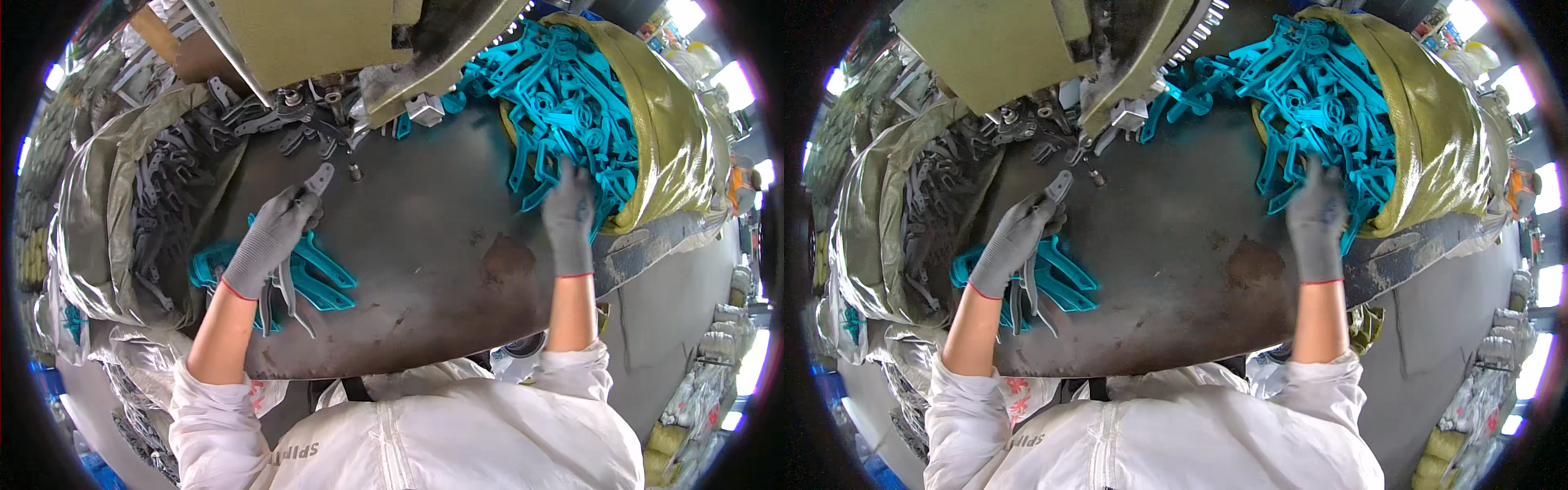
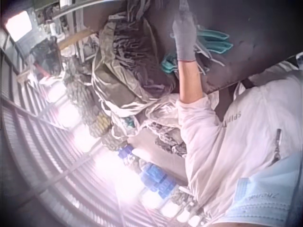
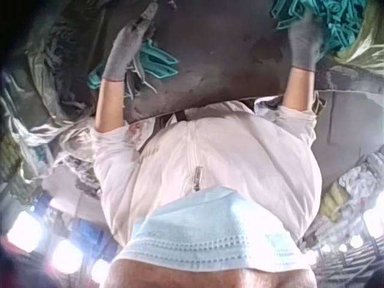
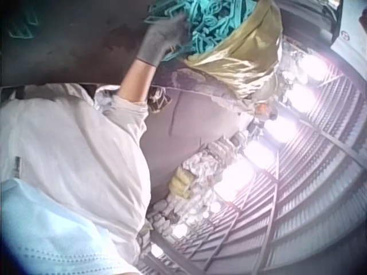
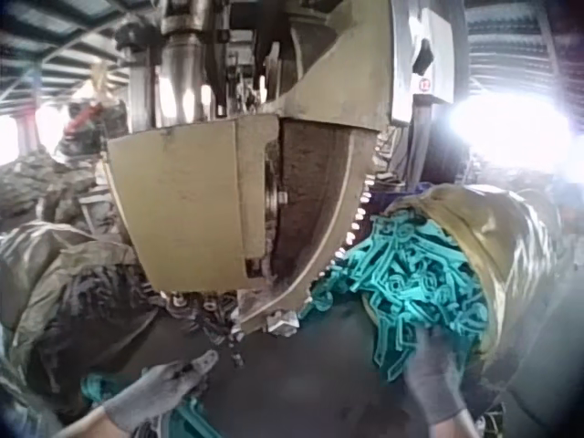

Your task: The person assembles teal and grey plastic handle components using a press machine.

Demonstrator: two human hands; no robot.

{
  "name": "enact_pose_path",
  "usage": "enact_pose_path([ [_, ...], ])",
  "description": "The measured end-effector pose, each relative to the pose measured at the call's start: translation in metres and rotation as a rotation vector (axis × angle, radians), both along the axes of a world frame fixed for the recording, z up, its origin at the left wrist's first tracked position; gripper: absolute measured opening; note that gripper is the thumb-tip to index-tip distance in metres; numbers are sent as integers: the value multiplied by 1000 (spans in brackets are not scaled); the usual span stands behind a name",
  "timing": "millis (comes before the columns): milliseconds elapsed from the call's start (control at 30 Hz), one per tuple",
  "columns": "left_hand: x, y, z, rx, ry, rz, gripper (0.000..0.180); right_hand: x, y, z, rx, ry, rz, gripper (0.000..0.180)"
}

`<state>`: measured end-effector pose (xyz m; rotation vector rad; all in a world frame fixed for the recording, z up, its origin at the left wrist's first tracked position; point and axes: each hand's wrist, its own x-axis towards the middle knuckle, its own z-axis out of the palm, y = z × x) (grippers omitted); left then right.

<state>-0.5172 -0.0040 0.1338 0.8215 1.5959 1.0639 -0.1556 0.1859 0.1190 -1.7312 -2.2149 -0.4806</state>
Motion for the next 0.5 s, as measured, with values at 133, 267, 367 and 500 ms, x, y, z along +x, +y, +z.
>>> enact_pose_path([
  [133,15,11,12,-61,-27,47,43,36,24,-21,86,-176,-12,34],
  [267,7,1,4,-37,-149,120,44,24,27,-20,-70,-355,9,33],
  [367,11,-3,0,51,-250,175,43,21,25,-30,-3,-336,78,34],
  [500,11,14,13,28,-265,102,37,-42,12,-16,-109,21,383,45],
])
